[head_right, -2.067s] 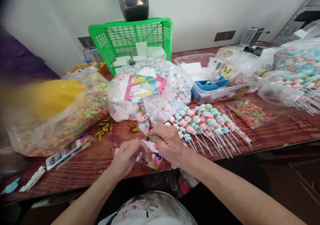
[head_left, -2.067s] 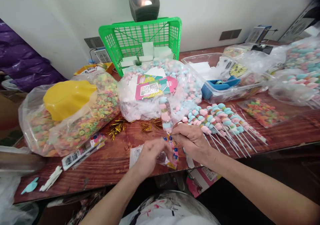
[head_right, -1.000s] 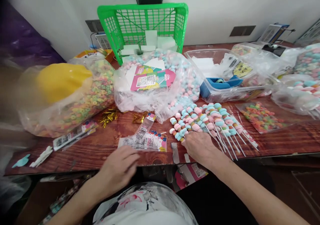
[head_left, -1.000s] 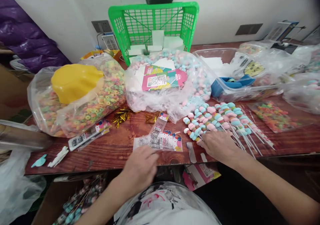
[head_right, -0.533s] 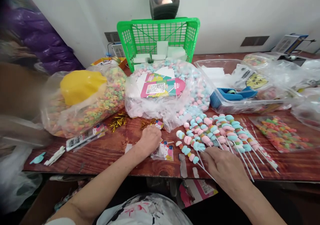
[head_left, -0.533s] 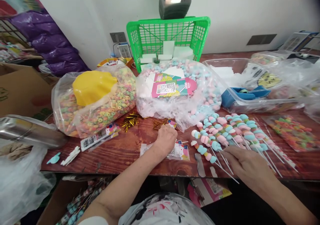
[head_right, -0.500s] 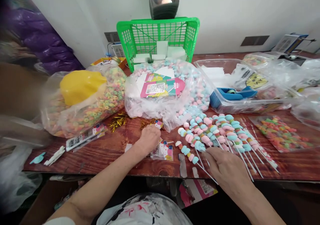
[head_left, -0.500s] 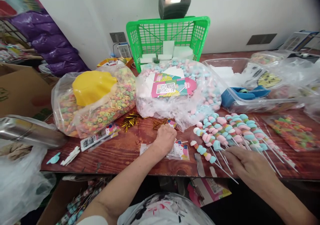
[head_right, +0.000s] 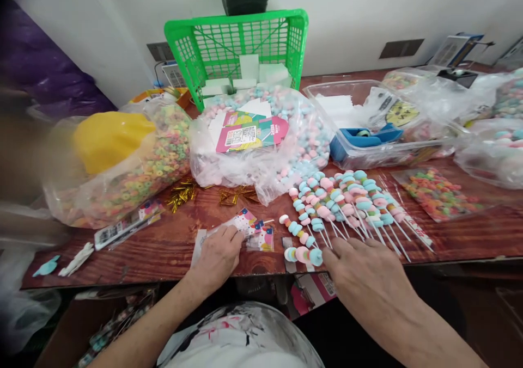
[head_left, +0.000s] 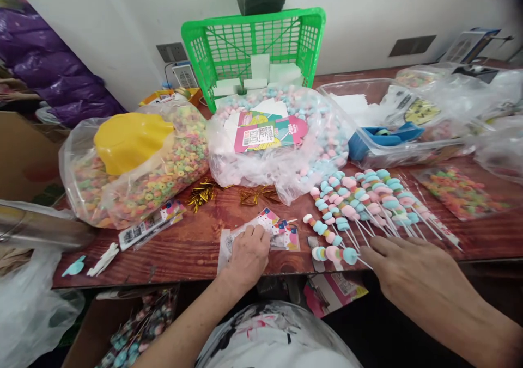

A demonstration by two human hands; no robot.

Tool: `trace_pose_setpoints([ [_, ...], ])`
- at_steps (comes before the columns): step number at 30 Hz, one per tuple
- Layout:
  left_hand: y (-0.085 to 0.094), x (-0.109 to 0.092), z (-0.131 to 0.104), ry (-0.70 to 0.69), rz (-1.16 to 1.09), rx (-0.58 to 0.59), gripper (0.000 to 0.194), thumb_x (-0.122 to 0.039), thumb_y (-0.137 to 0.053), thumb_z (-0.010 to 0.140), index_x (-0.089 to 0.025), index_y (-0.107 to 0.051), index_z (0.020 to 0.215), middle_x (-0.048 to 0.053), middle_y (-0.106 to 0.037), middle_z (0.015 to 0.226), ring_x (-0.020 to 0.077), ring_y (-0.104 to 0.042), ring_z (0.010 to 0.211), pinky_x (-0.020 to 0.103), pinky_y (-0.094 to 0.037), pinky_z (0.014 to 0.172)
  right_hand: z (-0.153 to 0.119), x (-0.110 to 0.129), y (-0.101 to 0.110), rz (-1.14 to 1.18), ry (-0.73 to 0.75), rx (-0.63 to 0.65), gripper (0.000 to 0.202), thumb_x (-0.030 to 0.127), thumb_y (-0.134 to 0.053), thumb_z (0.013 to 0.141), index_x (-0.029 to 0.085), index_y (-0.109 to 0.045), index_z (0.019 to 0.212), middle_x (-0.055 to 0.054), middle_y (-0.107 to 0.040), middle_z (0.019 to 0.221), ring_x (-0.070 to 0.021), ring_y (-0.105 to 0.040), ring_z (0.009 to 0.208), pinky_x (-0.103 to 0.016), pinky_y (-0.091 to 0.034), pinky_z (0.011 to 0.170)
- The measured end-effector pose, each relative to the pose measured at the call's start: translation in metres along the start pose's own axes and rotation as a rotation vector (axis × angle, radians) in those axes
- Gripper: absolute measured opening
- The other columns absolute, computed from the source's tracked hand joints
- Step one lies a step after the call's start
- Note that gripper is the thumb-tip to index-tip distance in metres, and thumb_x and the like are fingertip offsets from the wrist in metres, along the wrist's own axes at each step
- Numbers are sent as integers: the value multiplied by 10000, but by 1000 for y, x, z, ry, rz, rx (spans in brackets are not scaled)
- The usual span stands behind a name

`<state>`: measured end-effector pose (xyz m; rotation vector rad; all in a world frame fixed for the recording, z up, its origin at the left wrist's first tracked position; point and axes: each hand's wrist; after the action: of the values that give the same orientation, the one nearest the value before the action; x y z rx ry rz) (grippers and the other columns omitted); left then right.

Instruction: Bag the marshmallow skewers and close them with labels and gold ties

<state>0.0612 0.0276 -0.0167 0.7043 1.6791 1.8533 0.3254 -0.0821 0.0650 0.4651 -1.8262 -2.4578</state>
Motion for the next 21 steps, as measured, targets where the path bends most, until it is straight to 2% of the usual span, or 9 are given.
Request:
trace_pose_setpoints([
  [4,-8,8,3,9,-125,-180,169,-87,-532,850,-170,-650,763,70,-614,789,225,-526,797,335,-438,668,22,17,8,-68,124,19,193,11,-591,608,202,-565,600,-42,-596,589,-202,-531,548,-339,-281,567],
  [6,-10,11,0,-9,-164,-221,187,-90,-526,860,-174,-643,740,64,-605,761,218,-514,781,333,-436,674,27,25,8,-72,148,43,181,26,-593,625,199,-550,597,-49,-585,589,-197,-512,548,-339,-252,557],
  [8,-10,12,-6,-5,-179,-198,171,-78,-521,859,-172,-639,777,65,-609,793,222,-515,811,338,-447,701,29,32,7,-66,167,70,169,41,-572,687,196,-548,625,-51,-577,600,-187,-499,559,-340,-241,559],
  [11,-5,11,-13,21,-171,-92,185,-24,-512,825,-159,-632,864,81,-620,891,239,-518,884,351,-465,745,29,38,5,-55,179,106,168,58,-546,763,196,-552,665,-43,-559,605,-174,-486,577,-341,-245,573],
  [14,0,10,-15,11,-154,-34,229,21,-501,779,-151,-628,858,89,-622,910,245,-522,890,357,-474,752,30,39,5,-69,193,134,150,66,-574,737,199,-563,670,-46,-560,621,-183,-485,581,-345,-244,581],
  [18,-5,16,-9,16,-230,-130,196,-46,-497,842,-165,-615,741,74,-615,806,222,-537,821,347,-472,739,35,36,10,-95,205,138,168,38,-599,651,205,-582,642,-54,-572,620,-200,-491,578,-349,-248,586],
  [21,-10,23,-6,22,-361,-213,195,-113,-503,886,-170,-621,742,67,-617,800,192,-549,781,322,-462,725,39,32,13,-65,225,127,184,27,-597,615,210,-594,634,-50,-584,619,-201,-500,586,-350,-267,605],
])
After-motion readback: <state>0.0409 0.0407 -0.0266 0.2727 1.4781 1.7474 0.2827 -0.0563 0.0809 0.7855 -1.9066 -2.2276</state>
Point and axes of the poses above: each hand's wrist, its own z-axis towards the middle knuckle, its own y-axis out of the back of the hand, x = y × z
